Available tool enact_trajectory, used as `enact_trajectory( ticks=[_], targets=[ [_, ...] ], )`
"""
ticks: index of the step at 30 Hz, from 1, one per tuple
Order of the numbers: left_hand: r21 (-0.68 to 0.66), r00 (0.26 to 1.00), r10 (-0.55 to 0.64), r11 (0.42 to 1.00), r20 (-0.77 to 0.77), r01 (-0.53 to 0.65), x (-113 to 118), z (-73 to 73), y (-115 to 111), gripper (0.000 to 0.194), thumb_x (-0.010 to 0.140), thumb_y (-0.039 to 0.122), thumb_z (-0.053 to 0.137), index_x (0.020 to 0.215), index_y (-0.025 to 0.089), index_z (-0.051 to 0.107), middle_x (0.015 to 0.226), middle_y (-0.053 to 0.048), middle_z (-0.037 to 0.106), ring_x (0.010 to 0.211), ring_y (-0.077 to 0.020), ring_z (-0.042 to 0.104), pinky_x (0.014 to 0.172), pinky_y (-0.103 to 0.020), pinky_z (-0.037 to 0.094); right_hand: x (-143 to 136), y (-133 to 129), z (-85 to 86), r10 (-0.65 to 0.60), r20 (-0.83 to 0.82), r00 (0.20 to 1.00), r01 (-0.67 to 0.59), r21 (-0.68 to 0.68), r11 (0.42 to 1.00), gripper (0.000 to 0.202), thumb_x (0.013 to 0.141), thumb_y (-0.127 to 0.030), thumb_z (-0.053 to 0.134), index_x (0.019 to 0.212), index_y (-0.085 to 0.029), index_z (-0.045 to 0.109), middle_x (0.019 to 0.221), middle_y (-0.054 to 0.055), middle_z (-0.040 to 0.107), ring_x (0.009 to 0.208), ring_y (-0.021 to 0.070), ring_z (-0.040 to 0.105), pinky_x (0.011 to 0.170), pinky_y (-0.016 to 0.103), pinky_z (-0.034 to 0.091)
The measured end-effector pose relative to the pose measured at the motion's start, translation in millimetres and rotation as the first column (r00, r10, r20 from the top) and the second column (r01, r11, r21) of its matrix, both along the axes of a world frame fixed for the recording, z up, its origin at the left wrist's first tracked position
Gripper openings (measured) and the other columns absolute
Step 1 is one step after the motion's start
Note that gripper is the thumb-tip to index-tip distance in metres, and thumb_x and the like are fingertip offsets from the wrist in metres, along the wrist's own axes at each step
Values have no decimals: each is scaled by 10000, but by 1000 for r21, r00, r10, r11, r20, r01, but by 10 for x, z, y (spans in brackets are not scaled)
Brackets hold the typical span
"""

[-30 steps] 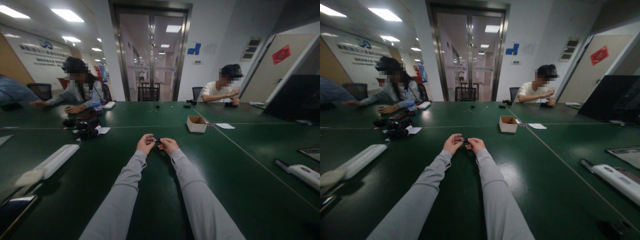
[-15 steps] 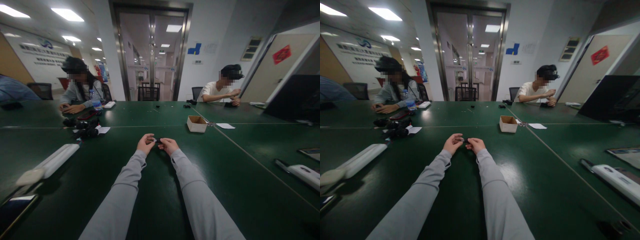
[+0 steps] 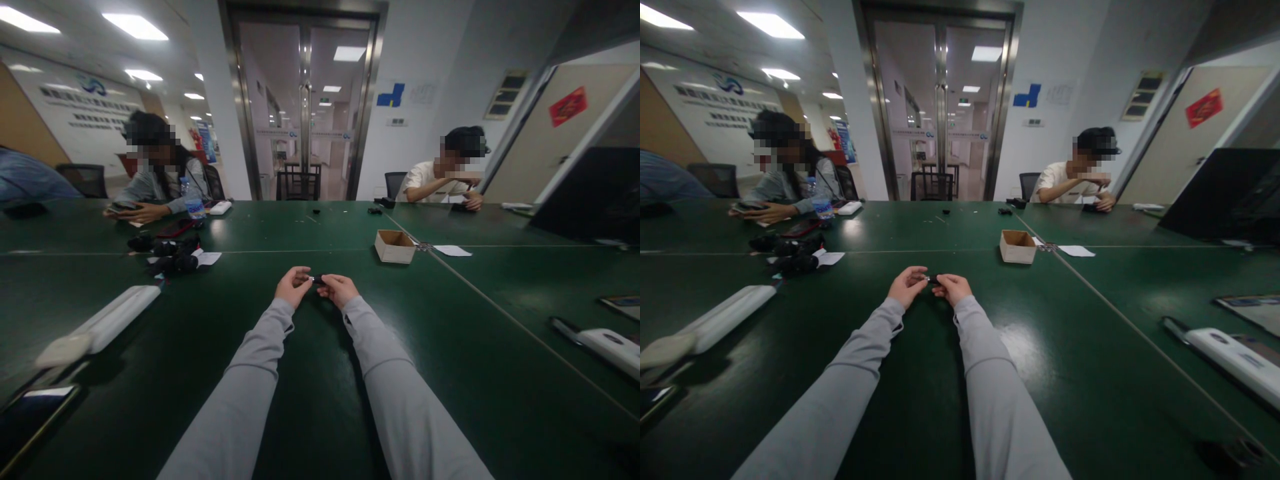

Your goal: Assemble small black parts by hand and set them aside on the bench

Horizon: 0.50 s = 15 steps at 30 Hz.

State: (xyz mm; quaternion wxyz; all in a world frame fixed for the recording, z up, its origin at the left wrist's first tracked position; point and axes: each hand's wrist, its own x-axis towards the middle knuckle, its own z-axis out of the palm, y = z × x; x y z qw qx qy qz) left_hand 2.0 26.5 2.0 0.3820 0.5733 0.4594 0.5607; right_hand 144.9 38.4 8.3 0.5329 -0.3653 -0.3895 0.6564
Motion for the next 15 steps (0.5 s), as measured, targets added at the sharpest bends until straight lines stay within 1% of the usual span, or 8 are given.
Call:
enact_trajectory(
  ticks=[2, 3, 6, 8, 9, 11, 13, 15],
  targets=[
    [15, 1000, 4, 1000, -29, -3, 2, 30, -15, 352, 625, 204, 629, 971, 162, 584, 835, -50, 586, 710, -119, 561, 570, -197, 455, 1, 0, 2, -5, 5, 1000, 5, -8, 1000, 75, 720, -97, 649, 687, -89, 582, 562, 66, 610, 431, 121, 564, 391, 173, 476],
    [-15, 999, 9, 1000, -35, -10, 7, 42, -17, 344, 635, 205, 620, 975, 168, 584, 850, -52, 587, 707, -120, 565, 553, -193, 451, 1, 0, 2, -4, 9, 1000, 4, -9, 1000, 73, 722, -97, 646, 685, -88, 583, 565, 68, 611, 431, 120, 563, 391, 171, 476],
    [-207, 999, 51, 977, -13, -52, 25, 55, -1, 303, 718, 299, 558, 986, 159, 559, 796, -52, 591, 601, -115, 569, 439, -178, 403, 3, 10, -7, 9, 17, 1000, -9, 1, 1000, 90, 711, -112, 662, 675, -90, 583, 572, 69, 613, 438, 120, 566, 394, 169, 477],
    [-277, 998, 64, 959, -3, -63, 30, 42, 17, 310, 762, 361, 507, 977, 141, 544, 687, -37, 577, 503, -105, 541, 382, -170, 356, 4, 22, -22, 17, 19, 1000, -17, 11, 1000, 106, 700, -125, 679, 671, -93, 582, 570, 66, 611, 442, 122, 569, 399, 171, 481],
    [-271, 998, 58, 961, -7, -58, 28, 31, 26, 310, 766, 363, 504, 975, 138, 542, 644, -25, 564, 479, -99, 526, 373, -167, 347, 4, 29, -32, 17, 21, 1000, -17, 15, 1000, 114, 697, -131, 685, 668, -96, 581, 559, 61, 606, 442, 123, 569, 400, 172, 483],
    [-206, 999, 32, 978, -20, -36, 17, 7, 41, 295, 742, 313, 540, 988, 150, 542, 628, -7, 551, 503, -93, 524, 390, -160, 366, 3, 40, -49, 13, 29, 1000, -14, 18, 1000, 128, 693, -144, 694, 660, -102, 577, 526, 46, 590, 440, 127, 570, 400, 174, 487],
    [-158, 999, 27, 987, -20, -30, 5, -11, 50, 310, 709, 262, 573, 1002, 168, 539, 679, -7, 560, 568, -99, 543, 423, -161, 401, 1, 41, -55, 8, 38, 999, -8, 21, 1000, 136, 693, -156, 697, 655, -109, 575, 501, 34, 576, 441, 130, 572, 400, 175, 491],
    [-175, 998, 51, 983, -24, -54, 5, -21, 51, 311, 703, 271, 577, 996, 172, 541, 734, -20, 574, 596, -109, 559, 428, -169, 414, 0, 31, -47, 4, 41, 999, -5, 21, 1000, 128, 697, -152, 691, 654, -110, 578, 504, 34, 579, 442, 129, 572, 400, 174, 492]
  ],
)
